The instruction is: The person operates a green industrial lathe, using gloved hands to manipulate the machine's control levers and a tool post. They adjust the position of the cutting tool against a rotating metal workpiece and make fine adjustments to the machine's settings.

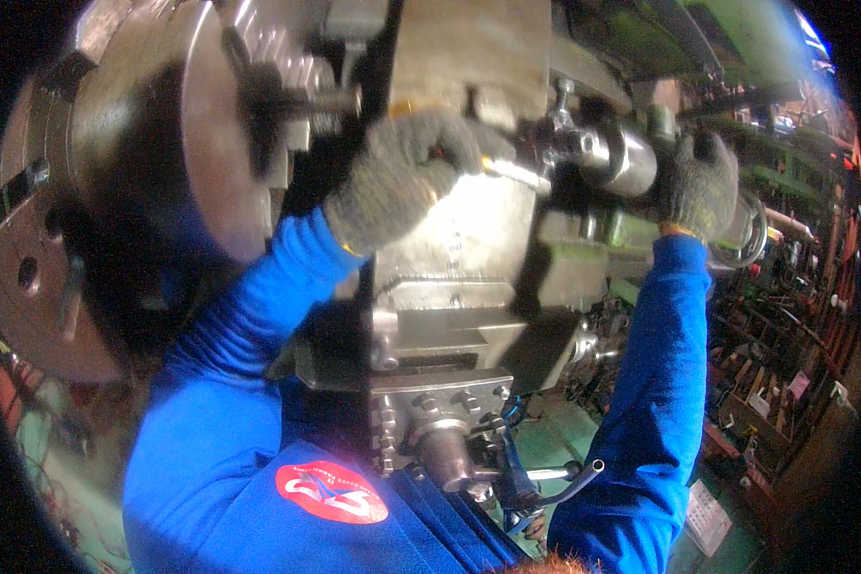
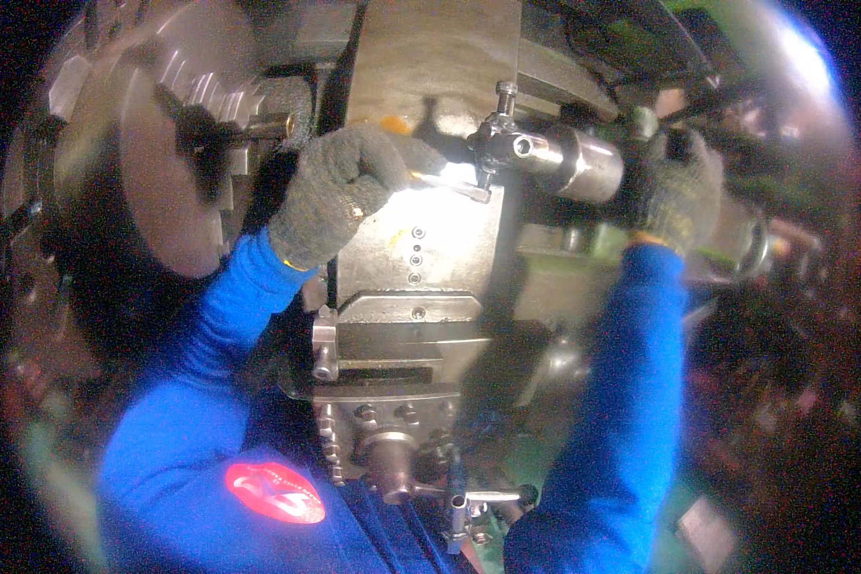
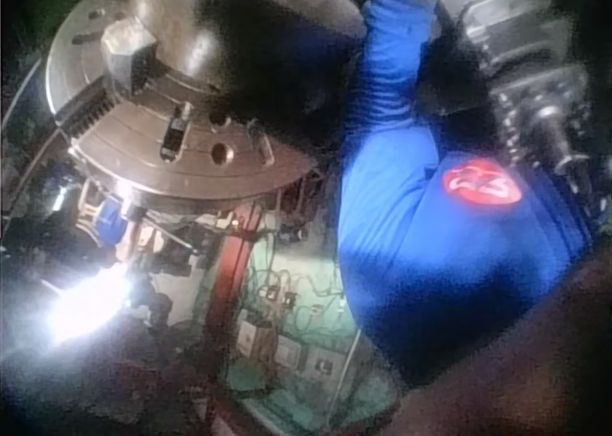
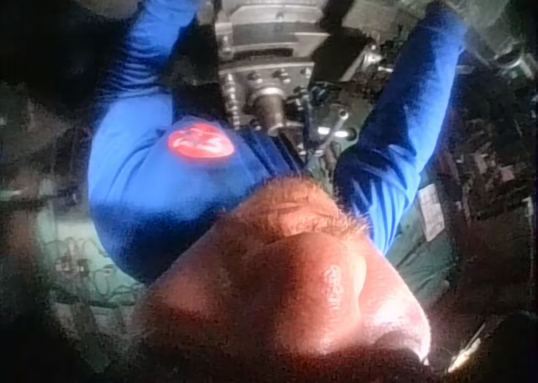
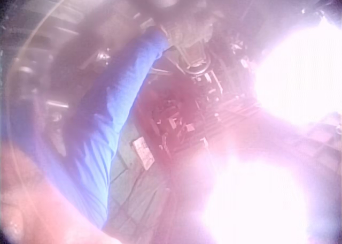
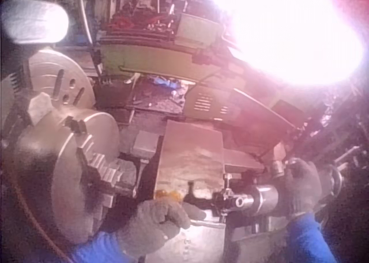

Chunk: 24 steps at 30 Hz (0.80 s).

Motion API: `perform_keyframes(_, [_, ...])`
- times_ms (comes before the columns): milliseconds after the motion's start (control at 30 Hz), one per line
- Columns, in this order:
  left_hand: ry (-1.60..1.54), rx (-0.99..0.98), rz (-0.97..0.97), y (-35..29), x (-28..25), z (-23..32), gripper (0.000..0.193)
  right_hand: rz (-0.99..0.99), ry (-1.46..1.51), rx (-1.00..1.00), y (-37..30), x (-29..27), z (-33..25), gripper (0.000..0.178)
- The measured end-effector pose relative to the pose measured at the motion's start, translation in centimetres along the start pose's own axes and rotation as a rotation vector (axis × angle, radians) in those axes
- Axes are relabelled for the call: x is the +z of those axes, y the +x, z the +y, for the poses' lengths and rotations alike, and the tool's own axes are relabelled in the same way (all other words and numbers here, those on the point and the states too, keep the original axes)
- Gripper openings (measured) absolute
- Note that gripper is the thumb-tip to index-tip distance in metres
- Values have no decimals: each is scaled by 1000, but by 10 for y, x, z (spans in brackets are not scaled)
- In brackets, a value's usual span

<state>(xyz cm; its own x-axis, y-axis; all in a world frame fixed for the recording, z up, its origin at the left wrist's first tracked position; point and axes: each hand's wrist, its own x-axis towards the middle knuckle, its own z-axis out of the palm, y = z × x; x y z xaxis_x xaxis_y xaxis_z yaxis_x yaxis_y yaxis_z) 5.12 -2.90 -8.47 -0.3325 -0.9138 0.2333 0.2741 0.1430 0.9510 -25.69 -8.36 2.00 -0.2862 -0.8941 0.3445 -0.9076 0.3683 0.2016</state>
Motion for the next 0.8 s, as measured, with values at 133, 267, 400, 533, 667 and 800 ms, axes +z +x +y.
perform_keyframes(133, [81,63,-13,-1,-1,-2,17,30,0,-22,0,5,4,37])
perform_keyframes(267, [-55,17,13,-4,0,-11,11,48,26,-31,3,8,9,36])
perform_keyframes(400, [-1,-8,58,-6,2,-8,13,54,8,-46,5,13,13,35])
perform_keyframes(533, [-7,-3,51,-5,0,-2,12,78,40,-39,4,14,15,35])
perform_keyframes(667, [-151,-29,69,-6,3,-5,12,67,70,-31,3,10,10,36])
perform_keyframes(800, [-119,-8,62,-7,2,-9,14,23,64,-31,3,4,5,36])
